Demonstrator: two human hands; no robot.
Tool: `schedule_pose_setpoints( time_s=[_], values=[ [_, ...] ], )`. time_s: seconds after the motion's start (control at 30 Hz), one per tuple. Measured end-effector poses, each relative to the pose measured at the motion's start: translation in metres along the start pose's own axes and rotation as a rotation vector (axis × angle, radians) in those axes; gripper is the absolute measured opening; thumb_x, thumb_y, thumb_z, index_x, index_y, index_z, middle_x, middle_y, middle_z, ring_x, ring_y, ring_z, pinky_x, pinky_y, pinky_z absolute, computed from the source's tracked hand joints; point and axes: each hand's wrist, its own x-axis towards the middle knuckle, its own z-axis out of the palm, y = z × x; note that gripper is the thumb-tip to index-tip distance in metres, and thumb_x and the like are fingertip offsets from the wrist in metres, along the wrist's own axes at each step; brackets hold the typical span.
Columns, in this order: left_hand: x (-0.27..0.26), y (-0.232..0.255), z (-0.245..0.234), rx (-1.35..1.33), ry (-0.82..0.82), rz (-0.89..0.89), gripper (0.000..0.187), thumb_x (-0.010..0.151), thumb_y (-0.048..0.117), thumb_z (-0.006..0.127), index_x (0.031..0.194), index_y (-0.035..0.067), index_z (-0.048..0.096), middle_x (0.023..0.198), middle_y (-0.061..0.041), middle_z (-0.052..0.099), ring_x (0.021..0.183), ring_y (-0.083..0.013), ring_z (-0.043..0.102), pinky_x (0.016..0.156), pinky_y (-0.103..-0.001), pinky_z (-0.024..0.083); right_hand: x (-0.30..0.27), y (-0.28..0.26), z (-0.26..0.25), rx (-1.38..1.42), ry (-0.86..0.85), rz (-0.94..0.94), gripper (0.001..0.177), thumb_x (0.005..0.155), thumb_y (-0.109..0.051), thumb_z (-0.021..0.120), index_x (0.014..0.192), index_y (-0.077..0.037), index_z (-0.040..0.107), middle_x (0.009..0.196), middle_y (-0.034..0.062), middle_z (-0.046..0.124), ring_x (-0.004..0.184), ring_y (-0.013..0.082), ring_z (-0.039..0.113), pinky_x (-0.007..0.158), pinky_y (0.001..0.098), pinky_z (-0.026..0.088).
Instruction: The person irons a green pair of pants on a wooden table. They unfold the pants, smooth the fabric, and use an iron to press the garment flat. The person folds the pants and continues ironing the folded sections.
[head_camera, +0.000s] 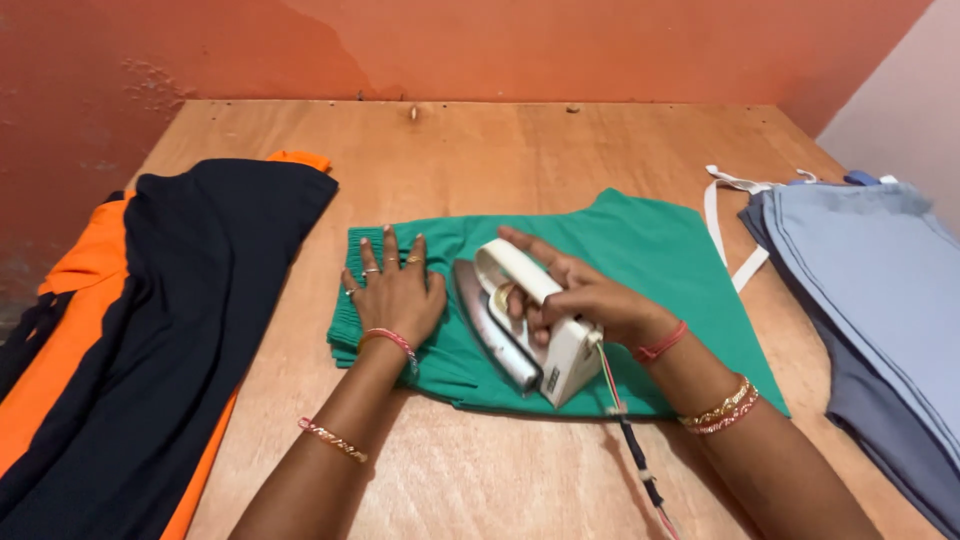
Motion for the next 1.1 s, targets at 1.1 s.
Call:
schedule_pose_setpoints(
  time_s=[1.1],
  values=[
    [-0.002, 0.071, 0.004, 0.319, -0.179, 0.196, 0.053, 0.099, 0.043, 0.047, 0.145, 0.018, 0.057, 0.167, -0.017, 0.032, 0.156, -0.0431, 0.020, 0.117, -0.073, -0.001, -0.080, -0.026, -0.032, -0.287, 0.304, 0.070, 0.096, 0.077, 0.002, 0.059, 0.164, -0.012, 0.019, 0.081, 0.0067, 0.061, 0.062, 0.0160, 0.062, 0.058, 0.0290, 0.052]
  ],
)
